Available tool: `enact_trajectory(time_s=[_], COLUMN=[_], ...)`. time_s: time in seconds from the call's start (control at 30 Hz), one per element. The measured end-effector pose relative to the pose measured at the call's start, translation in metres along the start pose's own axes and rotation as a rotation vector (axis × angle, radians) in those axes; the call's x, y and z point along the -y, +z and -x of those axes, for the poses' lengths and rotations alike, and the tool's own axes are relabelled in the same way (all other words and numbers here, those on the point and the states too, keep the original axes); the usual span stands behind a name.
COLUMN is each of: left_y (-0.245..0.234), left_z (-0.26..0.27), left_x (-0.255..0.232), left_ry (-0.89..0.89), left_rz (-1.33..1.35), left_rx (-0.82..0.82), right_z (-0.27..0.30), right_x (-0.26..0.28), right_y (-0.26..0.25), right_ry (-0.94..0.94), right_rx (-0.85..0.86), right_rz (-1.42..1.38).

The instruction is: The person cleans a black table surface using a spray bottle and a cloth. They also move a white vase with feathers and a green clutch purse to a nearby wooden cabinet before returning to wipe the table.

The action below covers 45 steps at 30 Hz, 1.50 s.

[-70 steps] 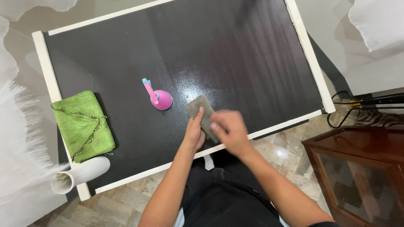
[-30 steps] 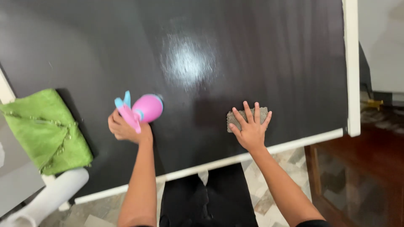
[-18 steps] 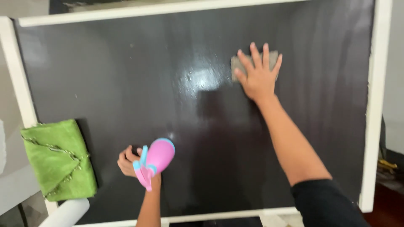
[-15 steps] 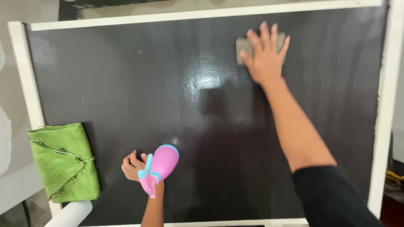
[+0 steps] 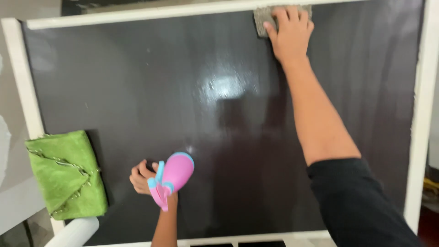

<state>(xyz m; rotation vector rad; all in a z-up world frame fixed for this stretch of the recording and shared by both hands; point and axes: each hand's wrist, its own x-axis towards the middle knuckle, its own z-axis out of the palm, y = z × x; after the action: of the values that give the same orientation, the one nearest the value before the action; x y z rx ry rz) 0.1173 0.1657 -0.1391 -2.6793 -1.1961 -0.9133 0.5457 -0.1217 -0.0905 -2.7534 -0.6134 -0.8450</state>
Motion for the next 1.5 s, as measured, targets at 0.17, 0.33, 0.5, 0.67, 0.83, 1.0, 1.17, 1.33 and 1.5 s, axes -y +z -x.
enact_trajectory(time_s=[0.17,0.33,0.5,0.67,0.83,1.0,1.17,1.33,1.5], left_y=[-0.023,-0.008,-0.013,-0.013,-0.008,-0.007,0.013,0.016,-0.007], left_z=[-0.007,0.003,0.014,0.019,0.023,0.019,0.018,0.015,0.002], left_x=[-0.010,-0.008,0.014,0.026,0.029,0.020,0.020,0.022,0.012], left_ry=[0.062,0.007,-0.077,-0.078,-0.073,-0.087,-0.040,-0.053,-0.054], left_rz=[0.054,-0.153,0.094,0.166,0.225,0.174,0.054,-0.057,0.045], left_rx=[0.055,-0.222,0.180,0.213,0.217,0.175,-0.036,0.037,0.280], right_z=[0.033,0.179,0.358,0.445,0.445,0.426,0.322,0.157,0.023], right_x=[0.002,0.040,0.129,0.197,0.222,0.202,0.144,0.081,0.032], right_y=[-0.039,-0.093,-0.216,-0.291,-0.273,-0.230,-0.160,-0.067,0.038], right_ry=[0.100,0.074,0.157,0.361,0.530,0.383,0.286,0.163,0.058], right_rx=[0.300,0.519,0.736,0.539,0.235,0.160,0.115,0.097,0.025], right_rz=[-0.047,0.068,-0.030,0.006,-0.044,0.099,0.091,0.039,-0.043])
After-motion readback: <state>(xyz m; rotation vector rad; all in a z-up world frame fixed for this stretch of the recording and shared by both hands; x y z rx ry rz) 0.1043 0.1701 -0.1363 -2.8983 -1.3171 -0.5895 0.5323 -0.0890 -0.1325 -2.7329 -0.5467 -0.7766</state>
